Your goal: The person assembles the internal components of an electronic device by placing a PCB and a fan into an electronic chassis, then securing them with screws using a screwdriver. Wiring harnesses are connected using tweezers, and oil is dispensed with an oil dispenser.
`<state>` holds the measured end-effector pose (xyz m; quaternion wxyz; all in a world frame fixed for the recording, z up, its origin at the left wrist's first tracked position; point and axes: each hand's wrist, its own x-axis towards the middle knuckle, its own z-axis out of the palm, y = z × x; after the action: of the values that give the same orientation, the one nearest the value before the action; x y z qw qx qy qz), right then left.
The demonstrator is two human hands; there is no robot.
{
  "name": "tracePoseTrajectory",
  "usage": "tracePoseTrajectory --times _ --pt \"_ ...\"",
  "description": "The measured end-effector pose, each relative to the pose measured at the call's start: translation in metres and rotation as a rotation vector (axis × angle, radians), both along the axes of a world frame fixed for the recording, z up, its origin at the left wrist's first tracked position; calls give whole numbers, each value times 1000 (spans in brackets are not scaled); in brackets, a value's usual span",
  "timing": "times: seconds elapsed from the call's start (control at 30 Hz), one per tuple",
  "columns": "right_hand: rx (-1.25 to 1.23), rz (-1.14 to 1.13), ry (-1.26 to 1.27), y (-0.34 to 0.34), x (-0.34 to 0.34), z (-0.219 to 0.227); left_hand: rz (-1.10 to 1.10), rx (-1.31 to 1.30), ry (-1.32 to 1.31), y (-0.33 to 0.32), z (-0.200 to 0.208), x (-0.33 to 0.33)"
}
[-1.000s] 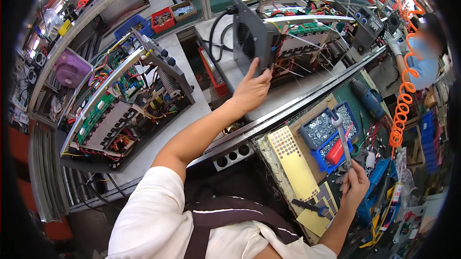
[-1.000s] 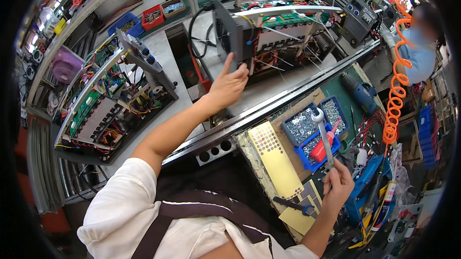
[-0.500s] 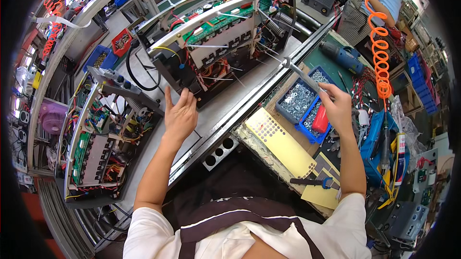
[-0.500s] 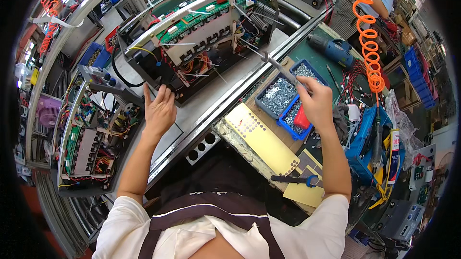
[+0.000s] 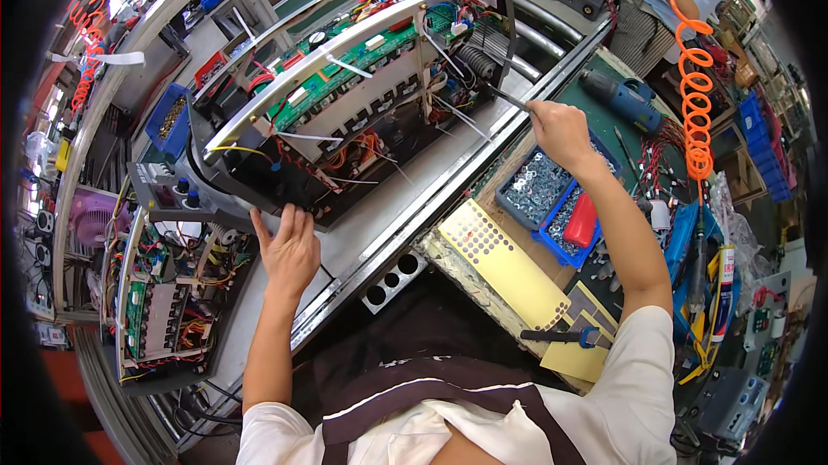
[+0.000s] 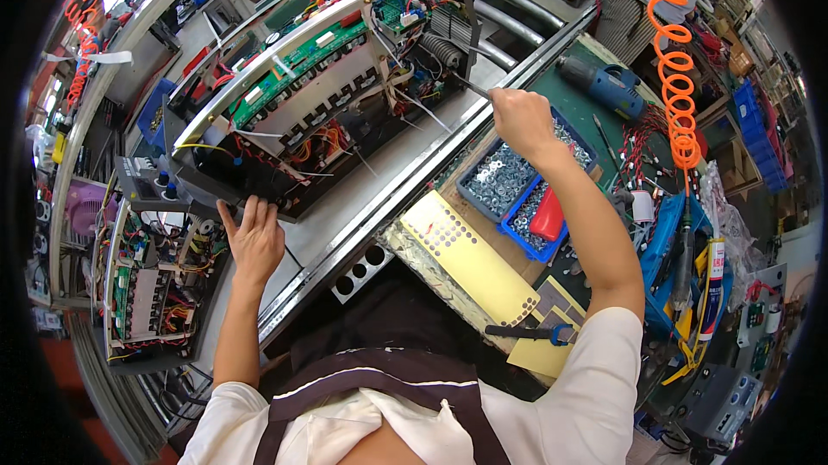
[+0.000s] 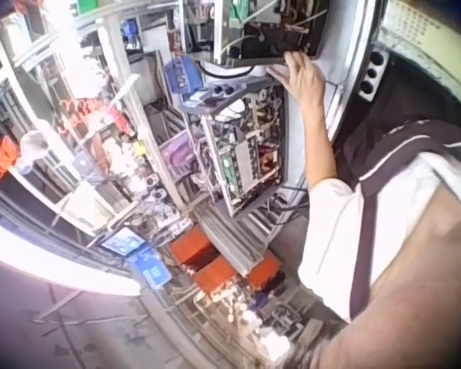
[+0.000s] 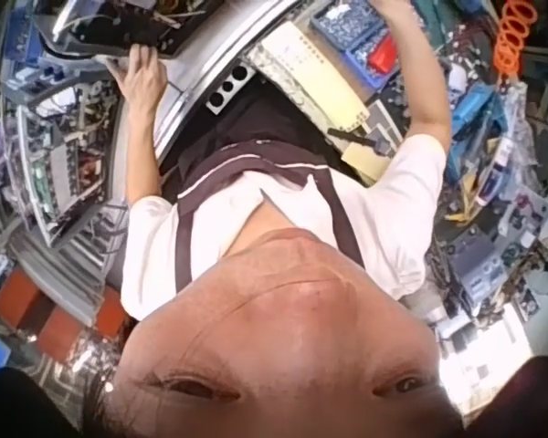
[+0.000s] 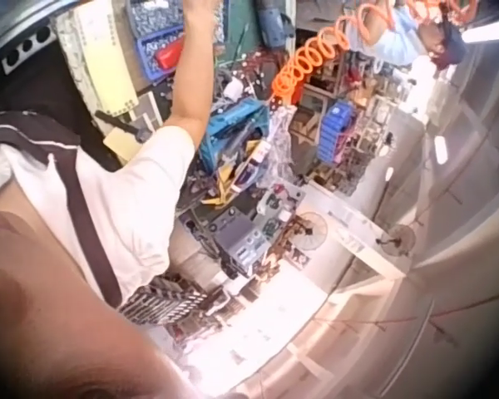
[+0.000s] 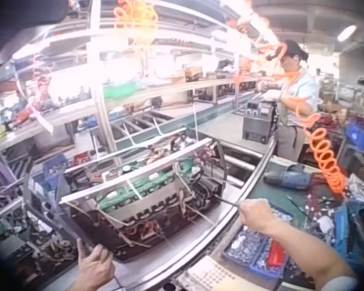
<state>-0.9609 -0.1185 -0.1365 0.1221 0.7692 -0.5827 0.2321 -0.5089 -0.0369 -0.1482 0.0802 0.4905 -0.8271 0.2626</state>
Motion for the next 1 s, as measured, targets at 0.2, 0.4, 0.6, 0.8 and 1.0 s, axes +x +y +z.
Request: tracePoseTrajectory --times 0.2,0.4,0.6,0.8,1.0 --pt "105 -25 66 -6 18 -11 33 -2 5 10 -7 14" --pt "163 -46 157 -7 44 -3 43 -11 18 15 -13 27" --pt "203 16 204 -11 44 -7 68 -19 16 19 -9 30" --pt "138 33 5 6 22 -56 114 -45 138 19 2 -5" --pt "163 23 57 8 20 -45 -457 -88 563 -5 22 -129"
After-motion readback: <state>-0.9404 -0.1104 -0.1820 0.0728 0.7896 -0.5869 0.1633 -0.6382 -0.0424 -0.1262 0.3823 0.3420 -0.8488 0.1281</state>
